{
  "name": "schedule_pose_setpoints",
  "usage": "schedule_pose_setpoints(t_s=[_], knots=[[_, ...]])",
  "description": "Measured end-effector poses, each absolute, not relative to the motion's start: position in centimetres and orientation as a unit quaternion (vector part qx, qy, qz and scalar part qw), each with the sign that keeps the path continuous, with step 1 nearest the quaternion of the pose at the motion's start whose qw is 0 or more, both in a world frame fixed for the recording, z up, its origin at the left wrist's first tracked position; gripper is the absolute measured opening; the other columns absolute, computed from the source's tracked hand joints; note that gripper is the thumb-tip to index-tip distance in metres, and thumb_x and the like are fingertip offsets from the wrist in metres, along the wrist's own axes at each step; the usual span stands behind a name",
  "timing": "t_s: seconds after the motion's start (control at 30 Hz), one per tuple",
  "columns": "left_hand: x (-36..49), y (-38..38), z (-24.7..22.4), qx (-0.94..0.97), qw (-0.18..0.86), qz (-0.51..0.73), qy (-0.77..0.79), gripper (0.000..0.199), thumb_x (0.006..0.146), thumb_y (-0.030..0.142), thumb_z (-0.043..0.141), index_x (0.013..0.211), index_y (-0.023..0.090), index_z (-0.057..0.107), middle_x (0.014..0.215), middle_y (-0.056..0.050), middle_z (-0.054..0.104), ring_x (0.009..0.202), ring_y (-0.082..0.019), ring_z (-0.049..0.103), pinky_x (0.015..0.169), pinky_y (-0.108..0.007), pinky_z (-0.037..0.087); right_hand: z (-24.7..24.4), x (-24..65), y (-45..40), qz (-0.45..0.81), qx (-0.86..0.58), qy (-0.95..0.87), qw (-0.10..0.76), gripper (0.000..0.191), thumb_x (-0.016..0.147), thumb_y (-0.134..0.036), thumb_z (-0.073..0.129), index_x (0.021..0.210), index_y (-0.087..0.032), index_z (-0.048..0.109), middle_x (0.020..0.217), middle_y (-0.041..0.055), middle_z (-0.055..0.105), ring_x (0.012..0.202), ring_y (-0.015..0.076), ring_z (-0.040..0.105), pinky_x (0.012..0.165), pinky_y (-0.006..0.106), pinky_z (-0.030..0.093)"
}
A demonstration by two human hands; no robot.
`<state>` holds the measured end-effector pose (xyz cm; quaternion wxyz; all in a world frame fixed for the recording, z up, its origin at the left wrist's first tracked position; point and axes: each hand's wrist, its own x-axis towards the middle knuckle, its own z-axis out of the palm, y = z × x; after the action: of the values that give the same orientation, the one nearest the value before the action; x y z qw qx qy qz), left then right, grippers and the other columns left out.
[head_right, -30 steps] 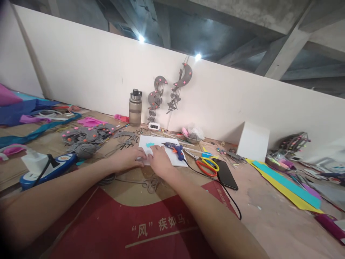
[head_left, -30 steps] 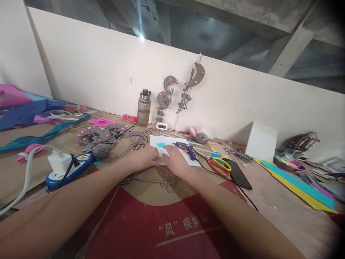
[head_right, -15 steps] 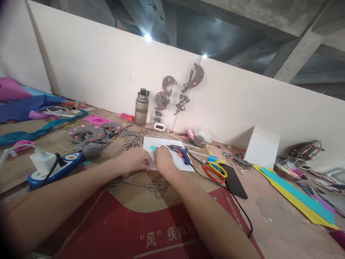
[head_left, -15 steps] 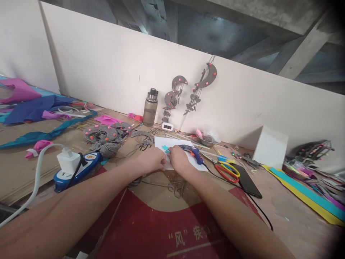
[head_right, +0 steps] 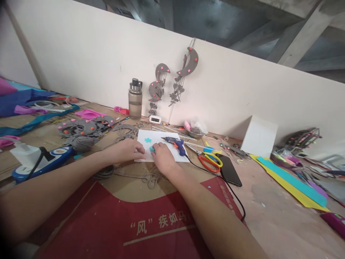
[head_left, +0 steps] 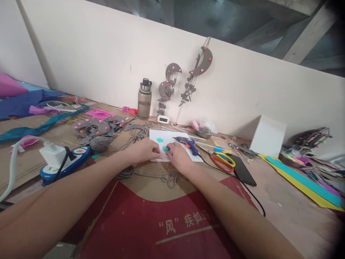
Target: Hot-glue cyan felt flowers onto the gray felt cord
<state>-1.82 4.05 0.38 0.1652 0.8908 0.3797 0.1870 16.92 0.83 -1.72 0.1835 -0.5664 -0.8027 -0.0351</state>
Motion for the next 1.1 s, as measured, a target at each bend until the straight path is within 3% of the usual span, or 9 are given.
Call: schedule_pose_setpoints(t_s=[0.13, 0.3, 0.47, 0.6, 0.73, 0.8, 0.9, 0.97, 1.1], knots=[[-1.4, 3.4, 0.8, 0.869, 0.177, 0.224, 0.404, 0.032, 0.077, 0.044, 0.052, 0.083, 0.020, 0.071, 0.081, -0.003, 0.071, 0.074, -0.017, 0.061, 0.065, -0.024, 0.039, -1.7, 17.1, 1.2, -0.015, -0.583, -0.793, 0.178, 0.026, 0.087, -0.023, 0.050, 0.109, -0.012, 0.059, 0.104, 0.0124, 0.056, 0.099, 0.0193, 0.051, 0.087, 0.029, 0.037], [-1.0, 3.1, 0.5, 0.864, 0.161, 0.244, 0.409, 0.030, 0.078, 0.040, 0.051, 0.085, 0.020, 0.071, 0.084, -0.003, 0.071, 0.075, -0.017, 0.062, 0.067, -0.025, 0.040, -2.2, 17.2, 1.6, 0.019, -0.612, -0.766, 0.193, 0.026, 0.087, -0.030, 0.053, 0.103, -0.014, 0.064, 0.098, 0.0101, 0.057, 0.088, 0.0163, 0.055, 0.082, 0.027, 0.039], [-0.8, 2.9, 0.2, 0.843, 0.183, 0.255, 0.437, 0.032, 0.078, 0.041, 0.050, 0.088, 0.019, 0.071, 0.087, -0.003, 0.071, 0.075, -0.018, 0.061, 0.068, -0.025, 0.041, -2.6, 16.6, 1.0, -0.058, -0.585, -0.774, 0.236, 0.028, 0.092, -0.026, 0.041, 0.084, -0.016, 0.066, 0.088, 0.0075, 0.058, 0.081, 0.0152, 0.053, 0.075, 0.026, 0.039], [-0.6, 2.5, 0.3, 0.832, 0.227, 0.277, 0.423, 0.032, 0.079, 0.042, 0.050, 0.084, 0.018, 0.071, 0.083, -0.004, 0.070, 0.074, -0.017, 0.060, 0.065, -0.025, 0.041, -2.4, 16.7, 0.6, -0.079, -0.592, -0.734, 0.322, 0.027, 0.091, -0.026, 0.041, 0.078, -0.019, 0.064, 0.083, 0.0048, 0.059, 0.076, 0.0144, 0.053, 0.071, 0.026, 0.038], [-0.2, 2.2, 0.5, 0.788, 0.368, 0.264, 0.416, 0.041, 0.078, 0.049, 0.049, 0.087, 0.014, 0.068, 0.076, -0.006, 0.068, 0.061, -0.014, 0.058, 0.055, -0.024, 0.041, -2.1, 16.7, 0.3, -0.097, -0.578, -0.703, 0.403, 0.027, 0.091, -0.028, 0.040, 0.078, -0.019, 0.062, 0.080, 0.0041, 0.059, 0.079, 0.0153, 0.053, 0.072, 0.026, 0.038], [0.0, 2.3, 0.4, 0.743, 0.467, 0.277, 0.392, 0.046, 0.078, 0.053, 0.049, 0.094, 0.012, 0.065, 0.084, -0.008, 0.069, 0.064, -0.013, 0.060, 0.057, -0.024, 0.044, -2.0, 16.4, -0.1, -0.101, -0.566, -0.710, 0.407, 0.026, 0.091, -0.028, 0.040, 0.078, -0.020, 0.062, 0.080, 0.0036, 0.058, 0.077, 0.0149, 0.053, 0.070, 0.025, 0.037], [0.3, 2.6, 0.0, 0.698, 0.544, 0.311, 0.347, 0.046, 0.077, 0.055, 0.052, 0.088, 0.012, 0.064, 0.084, -0.008, 0.068, 0.070, -0.013, 0.061, 0.063, -0.024, 0.047, -2.1, 15.8, -0.8, -0.095, -0.542, -0.743, 0.380, 0.025, 0.091, -0.029, 0.041, 0.080, -0.021, 0.062, 0.082, 0.0033, 0.058, 0.076, 0.0141, 0.052, 0.069, 0.025, 0.037], [0.4, 2.8, -0.3, 0.674, 0.565, 0.342, 0.330, 0.042, 0.075, 0.053, 0.057, 0.078, 0.011, 0.061, 0.077, -0.006, 0.066, 0.065, -0.012, 0.059, 0.064, -0.025, 0.048, -2.0, 15.5, -1.2, -0.080, -0.519, -0.764, 0.375, 0.023, 0.091, -0.029, 0.041, 0.088, -0.022, 0.062, 0.085, 0.0039, 0.057, 0.078, 0.0146, 0.053, 0.070, 0.025, 0.038], [0.3, 3.3, -0.4, 0.603, 0.619, 0.400, 0.304, 0.030, 0.073, 0.040, 0.063, 0.080, 0.011, 0.058, 0.074, -0.004, 0.064, 0.065, -0.010, 0.059, 0.061, -0.024, 0.047, -1.8, 15.4, -1.4, -0.031, -0.469, -0.768, 0.435, 0.026, 0.091, -0.026, 0.037, 0.108, -0.022, 0.056, 0.091, 0.0053, 0.056, 0.082, 0.0157, 0.052, 0.073, 0.027, 0.041]])
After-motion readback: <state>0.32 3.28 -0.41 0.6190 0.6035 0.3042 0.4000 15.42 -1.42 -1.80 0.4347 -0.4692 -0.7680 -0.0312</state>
